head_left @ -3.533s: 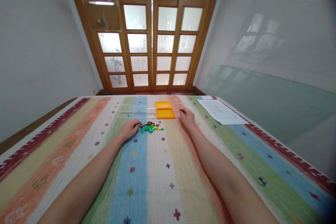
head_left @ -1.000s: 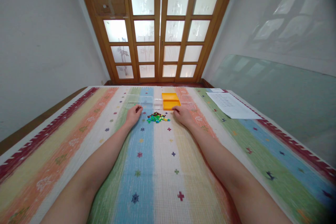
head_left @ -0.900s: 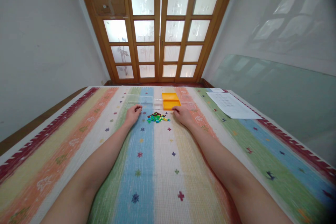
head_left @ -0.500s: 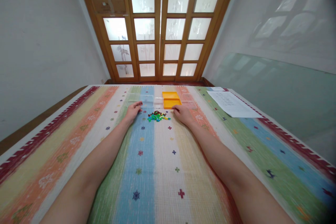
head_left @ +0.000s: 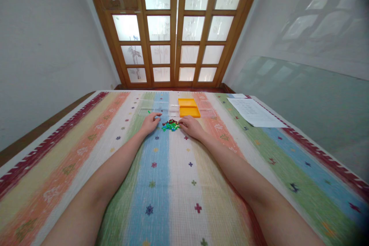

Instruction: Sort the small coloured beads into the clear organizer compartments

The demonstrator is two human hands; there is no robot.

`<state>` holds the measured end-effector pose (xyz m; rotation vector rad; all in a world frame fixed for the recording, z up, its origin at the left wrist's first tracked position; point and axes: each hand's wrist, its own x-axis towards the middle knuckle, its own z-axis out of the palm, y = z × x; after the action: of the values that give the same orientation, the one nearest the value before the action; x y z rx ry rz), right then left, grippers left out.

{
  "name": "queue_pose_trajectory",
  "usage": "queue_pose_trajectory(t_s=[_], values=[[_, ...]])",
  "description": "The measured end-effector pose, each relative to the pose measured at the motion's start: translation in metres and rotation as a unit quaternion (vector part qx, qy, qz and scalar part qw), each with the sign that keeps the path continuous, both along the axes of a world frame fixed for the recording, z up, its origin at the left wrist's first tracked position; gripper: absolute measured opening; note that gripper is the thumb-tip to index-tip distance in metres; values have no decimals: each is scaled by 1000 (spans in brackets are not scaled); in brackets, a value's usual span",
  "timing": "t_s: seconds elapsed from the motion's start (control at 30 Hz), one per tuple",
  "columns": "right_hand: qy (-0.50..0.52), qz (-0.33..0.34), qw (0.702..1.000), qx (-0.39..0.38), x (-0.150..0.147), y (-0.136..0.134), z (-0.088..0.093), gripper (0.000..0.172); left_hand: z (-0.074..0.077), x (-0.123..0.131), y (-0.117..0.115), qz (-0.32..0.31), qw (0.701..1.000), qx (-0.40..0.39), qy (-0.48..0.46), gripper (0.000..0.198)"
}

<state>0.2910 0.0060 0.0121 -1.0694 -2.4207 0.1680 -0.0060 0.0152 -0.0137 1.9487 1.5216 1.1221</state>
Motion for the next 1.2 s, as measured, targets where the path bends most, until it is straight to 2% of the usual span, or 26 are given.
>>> queue_pose_trajectory(t_s=[0.13,0.43,0.87,1.2], values=[[-26,2,999,20,-1,-4,0,17,2,3,-5,-37,996,46,68,29],[-38,9,998,43,-6,-6,-3,15,9,7,-12,-57,991,56,104,28],[13,33,999,21,-1,4,-9,5,9,7,-12,-62,990,56,118,28],[108,7,994,-29,0,6,-9,14,10,8,-12,-67,988,59,122,28]])
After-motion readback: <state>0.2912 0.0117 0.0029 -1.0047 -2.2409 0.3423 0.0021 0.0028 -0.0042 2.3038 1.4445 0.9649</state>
